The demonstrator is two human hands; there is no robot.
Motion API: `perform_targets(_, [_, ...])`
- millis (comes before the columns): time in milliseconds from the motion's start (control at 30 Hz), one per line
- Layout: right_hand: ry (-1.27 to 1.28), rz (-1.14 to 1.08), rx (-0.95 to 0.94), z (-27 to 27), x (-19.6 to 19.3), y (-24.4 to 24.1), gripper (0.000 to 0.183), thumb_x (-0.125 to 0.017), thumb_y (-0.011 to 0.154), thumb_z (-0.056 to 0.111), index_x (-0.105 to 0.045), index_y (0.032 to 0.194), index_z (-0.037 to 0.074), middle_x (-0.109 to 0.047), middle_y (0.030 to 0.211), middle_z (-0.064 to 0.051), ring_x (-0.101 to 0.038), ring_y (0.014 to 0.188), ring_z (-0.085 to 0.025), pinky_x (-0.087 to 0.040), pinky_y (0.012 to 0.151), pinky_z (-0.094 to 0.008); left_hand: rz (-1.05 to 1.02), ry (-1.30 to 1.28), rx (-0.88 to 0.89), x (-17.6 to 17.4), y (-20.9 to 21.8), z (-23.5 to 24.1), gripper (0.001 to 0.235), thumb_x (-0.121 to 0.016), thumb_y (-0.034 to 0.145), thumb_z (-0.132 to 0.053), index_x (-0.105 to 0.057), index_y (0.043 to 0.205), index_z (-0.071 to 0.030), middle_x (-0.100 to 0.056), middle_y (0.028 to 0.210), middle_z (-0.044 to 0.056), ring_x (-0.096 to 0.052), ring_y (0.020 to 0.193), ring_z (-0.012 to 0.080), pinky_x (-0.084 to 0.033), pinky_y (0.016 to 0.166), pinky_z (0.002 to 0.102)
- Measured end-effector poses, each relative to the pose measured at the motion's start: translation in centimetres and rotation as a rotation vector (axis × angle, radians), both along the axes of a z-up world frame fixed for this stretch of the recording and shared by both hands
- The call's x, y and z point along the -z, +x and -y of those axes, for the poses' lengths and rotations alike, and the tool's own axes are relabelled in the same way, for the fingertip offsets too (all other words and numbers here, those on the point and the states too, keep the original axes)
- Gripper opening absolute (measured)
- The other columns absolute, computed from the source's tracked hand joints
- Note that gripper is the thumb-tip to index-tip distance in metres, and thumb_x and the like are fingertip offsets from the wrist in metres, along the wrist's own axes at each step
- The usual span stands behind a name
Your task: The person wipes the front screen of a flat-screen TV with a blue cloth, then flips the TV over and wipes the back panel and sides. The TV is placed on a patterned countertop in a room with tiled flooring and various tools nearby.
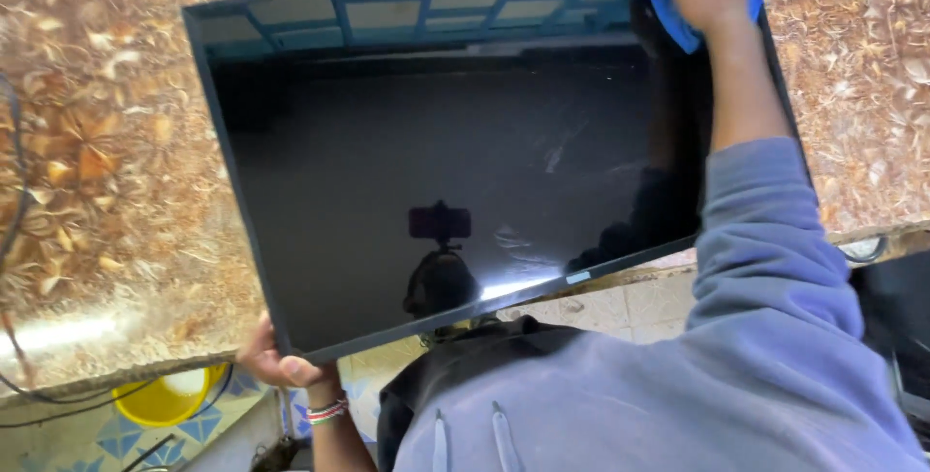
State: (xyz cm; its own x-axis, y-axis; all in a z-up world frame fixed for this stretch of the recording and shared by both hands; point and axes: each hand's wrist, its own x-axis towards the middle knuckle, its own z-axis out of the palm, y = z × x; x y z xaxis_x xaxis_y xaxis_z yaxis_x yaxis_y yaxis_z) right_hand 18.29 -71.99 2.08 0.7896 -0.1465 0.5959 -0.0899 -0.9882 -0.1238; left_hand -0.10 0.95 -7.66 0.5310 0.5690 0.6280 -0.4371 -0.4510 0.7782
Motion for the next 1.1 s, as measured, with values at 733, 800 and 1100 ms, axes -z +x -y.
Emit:
perform_targets(733, [-0.010,-0.327,-0.733,-46.6,-5.3,13.0,0.077,-0.056,0.099,0.056,-0.051,0.157,0.005,-0.051,0.152,-0.026,-0.039,0.140,-0.048,-0.023,0.117,-0.057,0.052,0.278,0.015,-3.5,1.2,1.3,0.066,-0.032,0.095,-0.054,-0.074,0.108,-0.005,-0.067,0.076,0.004,-0.064,0.062,0.0239,-0.053,0.064,0.035])
perform_targets(800, [-0.008,-0.335,-0.762,-51.0,-4.0,12.8,0.081,-0.059,0.096,0.064,-0.052,0.158,0.012,-0.049,0.157,-0.020,-0.037,0.147,-0.044,-0.021,0.124,-0.056,0.152,0.301,-0.040,-3.5,1.6,1.0,0.066,-0.036,0.087,-0.052,-0.079,0.104,-0.005,-0.067,0.070,0.003,-0.064,0.055,0.0220,-0.055,0.061,0.032])
perform_targets(1100, [-0.166,-0.279,-1.109,-55.4,-5.4,-3.0,0.074,-0.065,0.091,0.052,-0.053,0.154,0.017,-0.054,0.154,-0.013,-0.041,0.147,-0.042,-0.032,0.119,-0.055,0.181,0.274,0.084,-6.8,1.2,1.1,0.062,-0.034,0.092,-0.044,-0.075,0.106,0.000,-0.053,0.052,0.003,-0.062,0.047,0.0259,-0.055,0.057,0.033])
